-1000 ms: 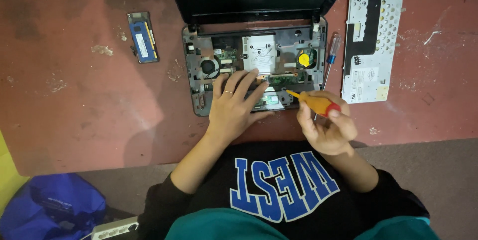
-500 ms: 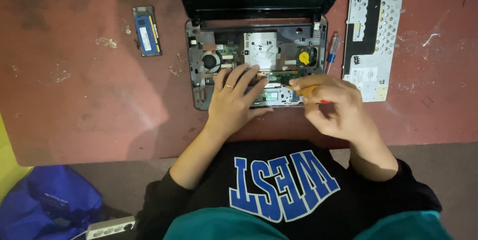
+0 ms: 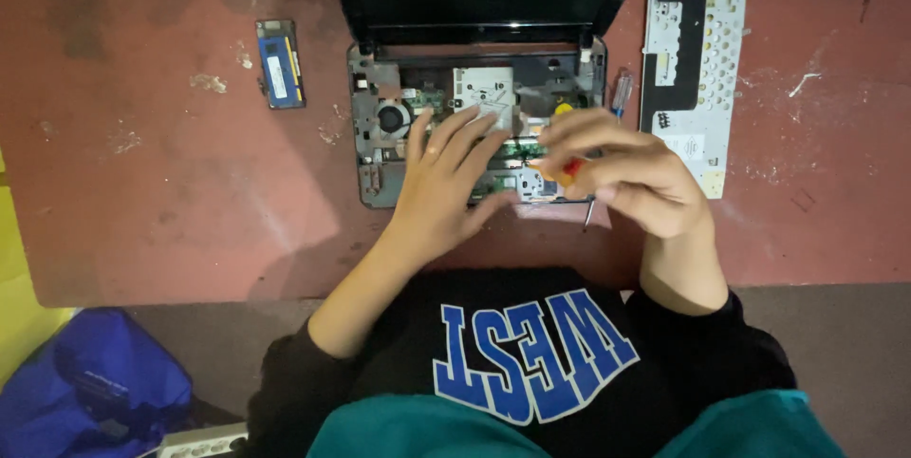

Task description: Disassembling a laptop to access internal components using a screwdriver

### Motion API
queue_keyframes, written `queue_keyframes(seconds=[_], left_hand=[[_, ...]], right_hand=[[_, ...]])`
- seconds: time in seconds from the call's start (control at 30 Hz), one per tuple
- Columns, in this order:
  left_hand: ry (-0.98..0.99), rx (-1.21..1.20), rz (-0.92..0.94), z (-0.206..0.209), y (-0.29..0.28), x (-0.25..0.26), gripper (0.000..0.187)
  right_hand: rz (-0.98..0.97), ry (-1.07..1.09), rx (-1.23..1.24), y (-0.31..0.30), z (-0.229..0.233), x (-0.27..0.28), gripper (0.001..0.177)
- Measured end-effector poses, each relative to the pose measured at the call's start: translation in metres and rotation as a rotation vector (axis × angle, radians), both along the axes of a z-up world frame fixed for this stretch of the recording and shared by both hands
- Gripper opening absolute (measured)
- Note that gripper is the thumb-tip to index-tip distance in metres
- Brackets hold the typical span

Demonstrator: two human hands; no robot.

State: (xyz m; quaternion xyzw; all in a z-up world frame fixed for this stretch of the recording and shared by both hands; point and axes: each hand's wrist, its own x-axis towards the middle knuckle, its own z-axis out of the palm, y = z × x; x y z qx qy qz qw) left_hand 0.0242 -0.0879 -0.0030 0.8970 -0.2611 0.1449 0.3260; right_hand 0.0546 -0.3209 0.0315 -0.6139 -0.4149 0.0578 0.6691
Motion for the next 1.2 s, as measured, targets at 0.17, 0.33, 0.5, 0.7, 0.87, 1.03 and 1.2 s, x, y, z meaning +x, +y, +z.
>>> queue_keyframes(seconds=[0.17, 0.33, 0.5, 0.7, 0.87, 1.03, 1.2], left_hand=[[0.377, -0.648, -0.515, 0.009, -0.022, 0.030, 0.030], [0.361, -0.786, -0.525, -0.010, -0.034, 0.042, 0.021], [0.327, -0.833, -0.457, -0.023, -0.042, 0.040, 0.035], [0.356, -0.806, -0.589, -0.015, -0.032, 0.038, 0.027], [0.308, -0.800, -0.508, -0.012, -0.035, 0.036, 0.027], [0.343, -0.764, -0.497, -0.031, -0.039, 0.033, 0.028], [0.420, -0.731, -0.552, -0.012, -0.031, 0.033, 0.017]], right_hand=[[-0.208, -0.148, 0.027, 0.003, -0.026, 0.002, 0.017], [-0.246, -0.178, 0.028, 0.006, -0.022, 0.003, 0.023], [-0.280, -0.188, 0.052, 0.018, -0.020, -0.001, 0.029], [-0.311, -0.220, -0.043, 0.019, -0.013, -0.005, 0.017], [-0.274, -0.176, 0.029, 0.021, -0.021, -0.004, 0.036], [-0.345, -0.229, -0.019, 0.014, -0.032, -0.006, 0.026], [-0.339, -0.161, -0.027, 0.016, -0.024, -0.008, 0.025]])
